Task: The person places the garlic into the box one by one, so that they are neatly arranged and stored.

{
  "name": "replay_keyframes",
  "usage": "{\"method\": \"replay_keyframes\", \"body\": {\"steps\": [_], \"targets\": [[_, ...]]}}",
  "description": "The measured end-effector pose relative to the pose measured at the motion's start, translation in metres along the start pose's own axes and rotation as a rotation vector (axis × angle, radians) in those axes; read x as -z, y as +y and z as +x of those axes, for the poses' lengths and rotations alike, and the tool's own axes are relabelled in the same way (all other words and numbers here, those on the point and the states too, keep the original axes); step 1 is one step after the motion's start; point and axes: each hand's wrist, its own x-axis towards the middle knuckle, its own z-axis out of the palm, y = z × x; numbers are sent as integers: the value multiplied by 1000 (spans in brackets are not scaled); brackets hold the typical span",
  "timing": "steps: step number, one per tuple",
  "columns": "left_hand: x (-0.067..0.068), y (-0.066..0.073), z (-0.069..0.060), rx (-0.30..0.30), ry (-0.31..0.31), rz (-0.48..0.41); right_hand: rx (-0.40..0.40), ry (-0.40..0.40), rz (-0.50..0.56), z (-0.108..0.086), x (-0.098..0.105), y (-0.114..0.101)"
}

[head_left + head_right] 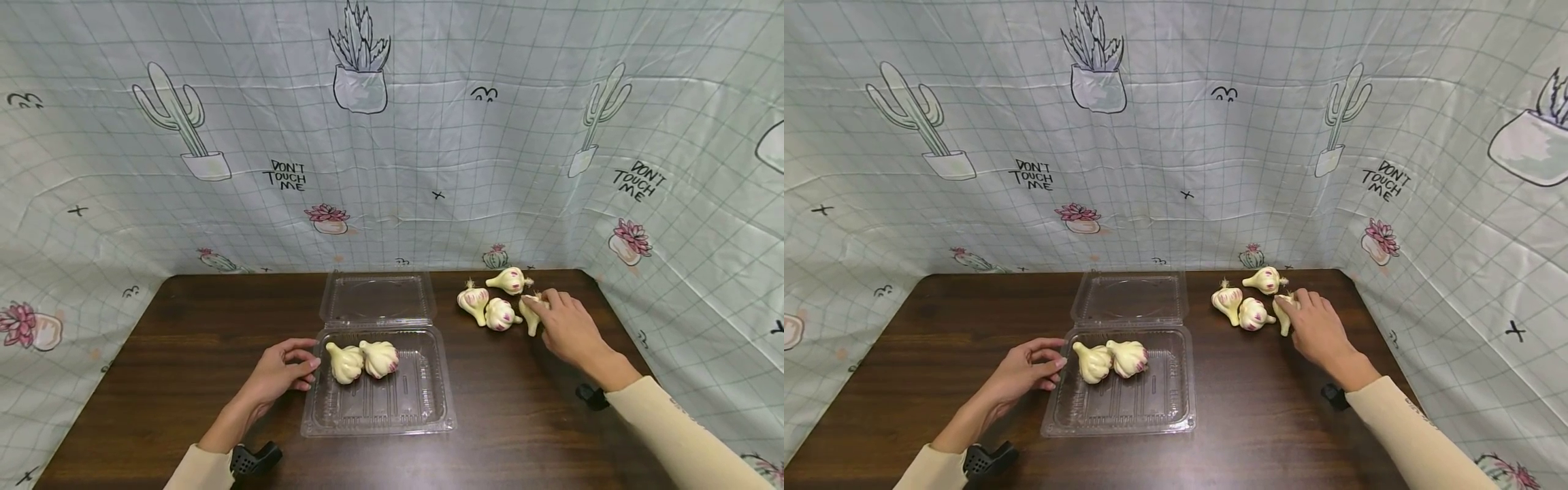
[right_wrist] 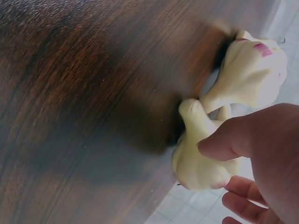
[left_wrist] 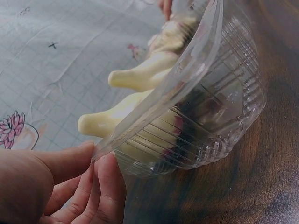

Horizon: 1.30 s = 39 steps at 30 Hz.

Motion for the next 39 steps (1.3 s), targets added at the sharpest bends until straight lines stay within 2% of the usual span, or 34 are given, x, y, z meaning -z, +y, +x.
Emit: {"method": "replay_keyframes", "body": {"steps": [6,13,32,36,39], "targets": [[2,-2,1,-18,-12,3,-18,2,-27,-1,2,3],[2,-4,3,-15,-14,2,19,54,-44,-1,0,6],[2,-5,3,-9,-11,21,95,129,-48,-3,-8,13],[2,-3,2,-12,-12,18,102,113,-54,-3,-6,13],[2,-1,1,-5,-10,12,90,58,-70,-3,-3,12]]}}
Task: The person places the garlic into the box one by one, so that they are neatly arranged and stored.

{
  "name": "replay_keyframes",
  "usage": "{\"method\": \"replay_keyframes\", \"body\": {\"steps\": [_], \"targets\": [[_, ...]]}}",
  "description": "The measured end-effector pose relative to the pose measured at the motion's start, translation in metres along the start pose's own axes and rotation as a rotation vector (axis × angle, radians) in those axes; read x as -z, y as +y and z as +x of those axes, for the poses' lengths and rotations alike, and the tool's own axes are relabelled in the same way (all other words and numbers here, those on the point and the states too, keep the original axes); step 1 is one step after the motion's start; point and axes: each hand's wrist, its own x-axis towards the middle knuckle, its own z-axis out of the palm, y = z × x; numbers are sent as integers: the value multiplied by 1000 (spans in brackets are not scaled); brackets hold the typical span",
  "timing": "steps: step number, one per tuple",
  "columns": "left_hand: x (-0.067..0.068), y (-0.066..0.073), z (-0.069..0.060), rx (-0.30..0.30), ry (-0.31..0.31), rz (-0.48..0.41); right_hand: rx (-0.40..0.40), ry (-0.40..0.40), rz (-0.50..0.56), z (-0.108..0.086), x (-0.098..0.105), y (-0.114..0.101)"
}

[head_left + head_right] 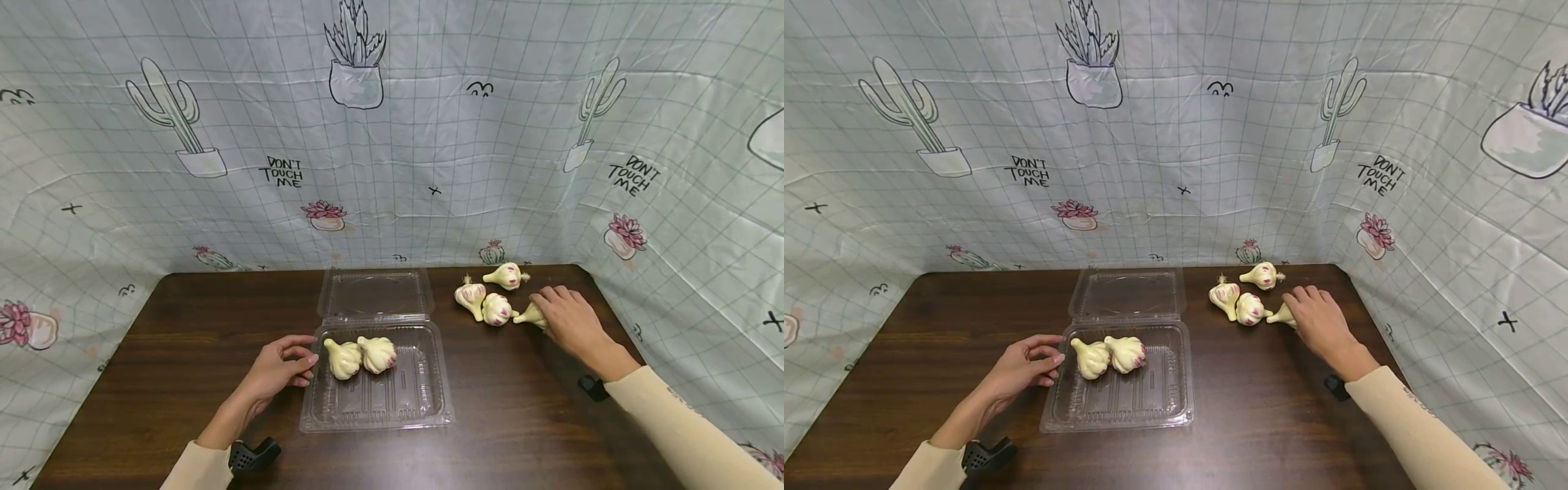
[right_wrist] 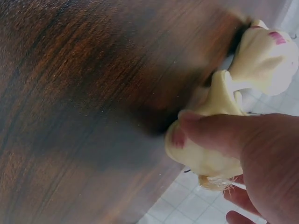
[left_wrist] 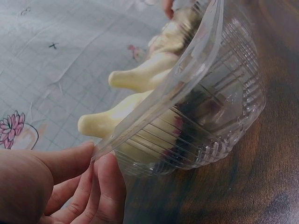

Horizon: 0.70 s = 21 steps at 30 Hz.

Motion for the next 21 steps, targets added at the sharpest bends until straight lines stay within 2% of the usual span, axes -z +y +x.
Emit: {"method": "replay_keyframes", "body": {"steps": [3,6,16,21], "targets": [[0,1,0,6,2,-5,-17,-69,-19,0,4,0],[0,2,0,-1,-5,-3,-31,-101,-23,-2,9,0],[0,0,0,5,5,7,-46,-61,34,-10,31,-7],[-1,1,-2,16,8,8,-35,-6,67,-9,41,-17]]}}
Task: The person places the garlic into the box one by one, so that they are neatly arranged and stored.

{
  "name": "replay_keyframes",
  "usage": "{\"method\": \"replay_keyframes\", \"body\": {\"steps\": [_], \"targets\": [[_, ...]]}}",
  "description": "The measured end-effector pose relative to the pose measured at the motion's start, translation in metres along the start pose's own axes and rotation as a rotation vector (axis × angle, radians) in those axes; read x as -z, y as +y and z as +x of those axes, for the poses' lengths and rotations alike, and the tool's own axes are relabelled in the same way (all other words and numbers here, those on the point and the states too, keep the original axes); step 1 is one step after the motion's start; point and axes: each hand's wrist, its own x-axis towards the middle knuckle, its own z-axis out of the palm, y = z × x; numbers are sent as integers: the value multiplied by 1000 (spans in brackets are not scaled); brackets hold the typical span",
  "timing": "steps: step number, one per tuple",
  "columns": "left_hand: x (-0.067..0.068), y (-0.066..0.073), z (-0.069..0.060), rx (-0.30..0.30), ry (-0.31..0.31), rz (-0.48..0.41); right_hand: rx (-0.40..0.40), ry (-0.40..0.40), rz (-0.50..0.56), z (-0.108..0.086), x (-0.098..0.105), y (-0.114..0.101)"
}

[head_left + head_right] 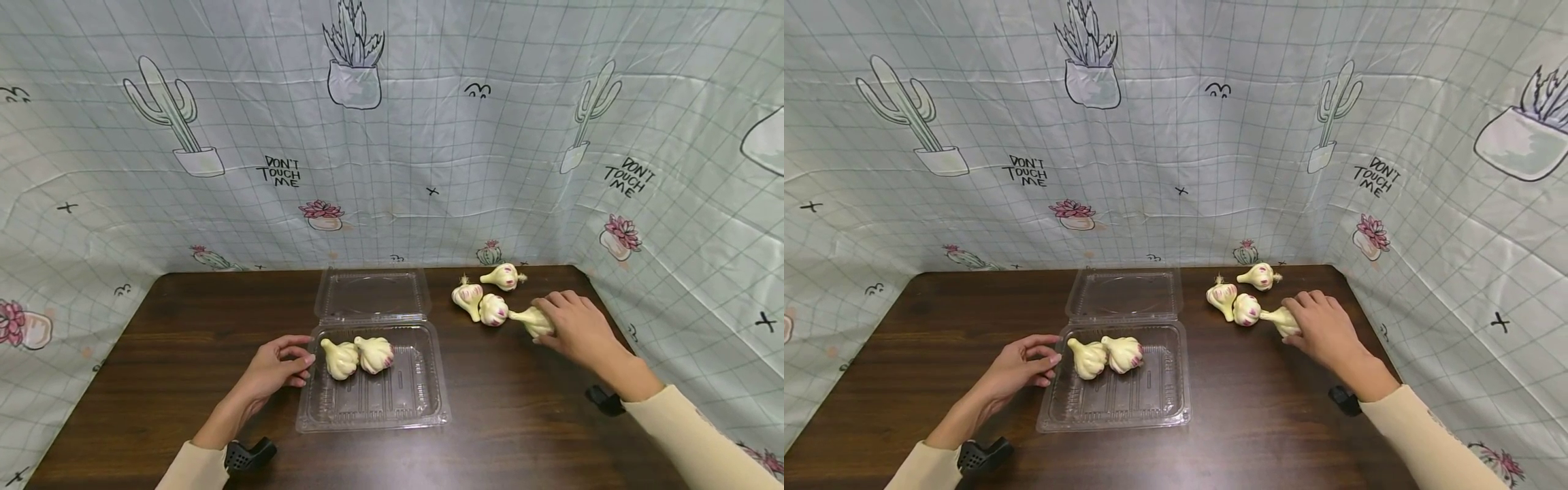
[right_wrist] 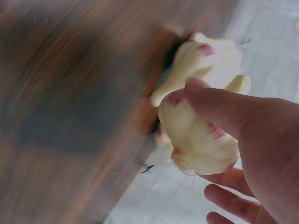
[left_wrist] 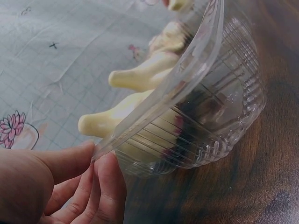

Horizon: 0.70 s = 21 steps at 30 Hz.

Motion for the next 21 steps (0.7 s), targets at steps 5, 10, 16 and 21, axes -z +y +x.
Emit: {"method": "replay_keyframes", "body": {"steps": [5,10,16,21], "targets": [[0,1,0,1,3,6,20,51,25,5,11,-16],[0,0,1,4,-1,0,42,80,46,14,22,-36],[1,0,0,-17,-16,-15,106,103,59,24,32,-59],[0,1,-1,-18,-14,-20,140,100,72,33,37,-77]]}}
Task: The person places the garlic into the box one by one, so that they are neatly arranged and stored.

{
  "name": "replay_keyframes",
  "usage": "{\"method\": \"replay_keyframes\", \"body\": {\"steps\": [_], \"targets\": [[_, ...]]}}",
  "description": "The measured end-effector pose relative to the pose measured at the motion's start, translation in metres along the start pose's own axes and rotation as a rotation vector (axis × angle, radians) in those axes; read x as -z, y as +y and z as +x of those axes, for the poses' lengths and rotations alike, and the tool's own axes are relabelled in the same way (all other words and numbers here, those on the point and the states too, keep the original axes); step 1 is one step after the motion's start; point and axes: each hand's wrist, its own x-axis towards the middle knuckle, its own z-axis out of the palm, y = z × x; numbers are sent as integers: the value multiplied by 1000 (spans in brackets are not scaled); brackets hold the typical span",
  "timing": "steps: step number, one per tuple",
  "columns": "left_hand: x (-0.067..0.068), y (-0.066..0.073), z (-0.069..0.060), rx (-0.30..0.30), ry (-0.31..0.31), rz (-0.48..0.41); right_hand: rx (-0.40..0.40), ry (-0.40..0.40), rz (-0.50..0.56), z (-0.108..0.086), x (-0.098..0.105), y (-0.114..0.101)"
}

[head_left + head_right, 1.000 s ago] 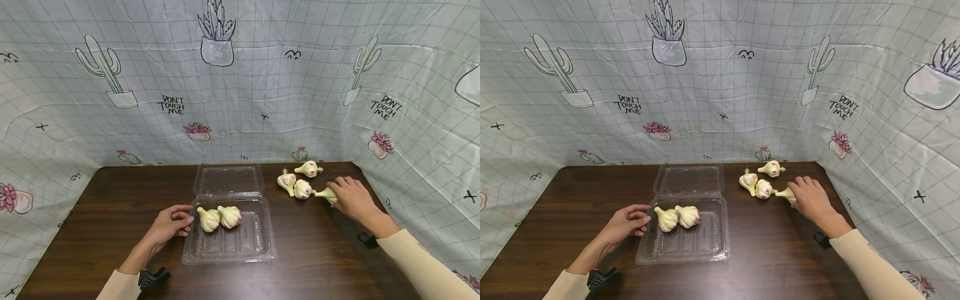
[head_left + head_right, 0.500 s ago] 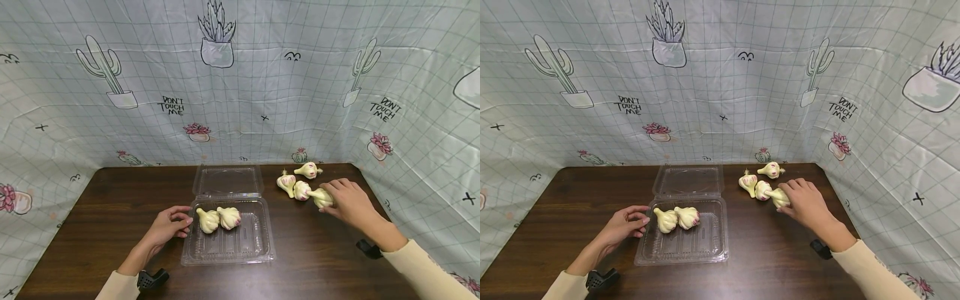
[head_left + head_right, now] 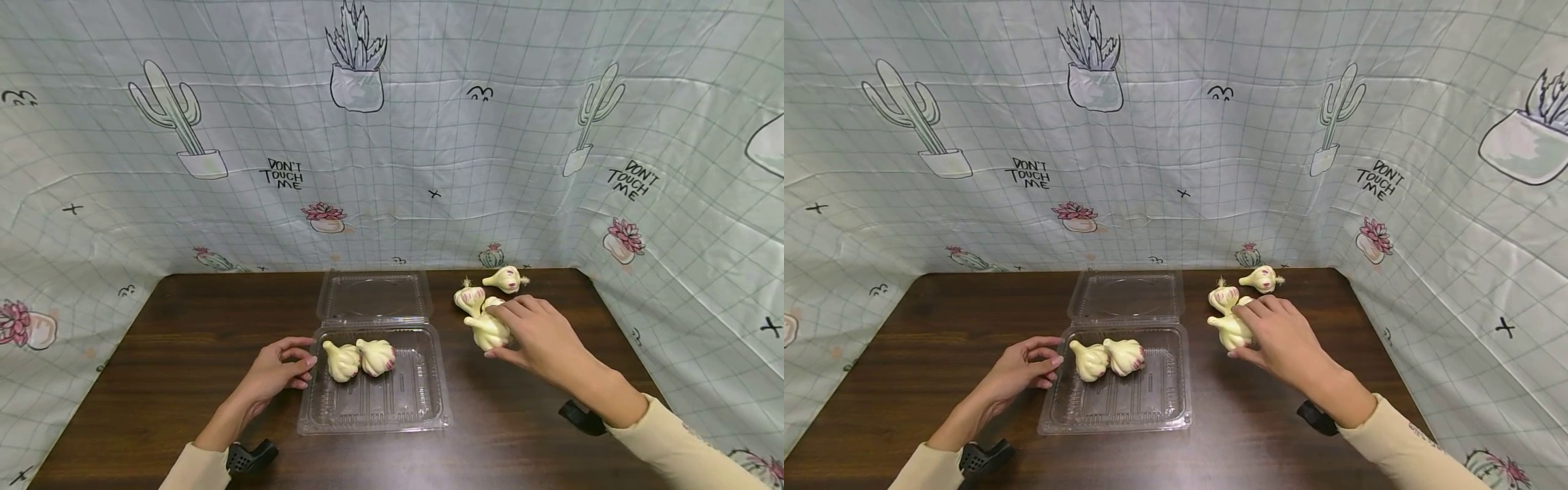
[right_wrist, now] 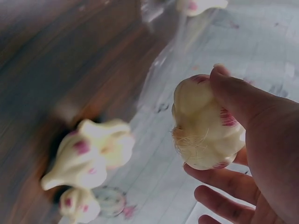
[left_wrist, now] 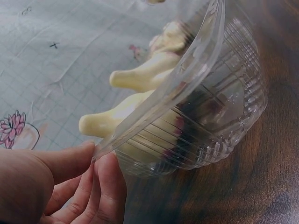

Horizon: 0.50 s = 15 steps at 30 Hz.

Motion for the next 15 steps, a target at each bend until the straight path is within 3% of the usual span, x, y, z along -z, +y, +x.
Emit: {"method": "replay_keyframes", "body": {"steps": [10,15], "targets": [[1,0,1,-3,-5,-6,58,-42,55,25,-7,-37],[2,-2,2,-15,-13,-14,133,-67,76,39,-16,-57]]}}
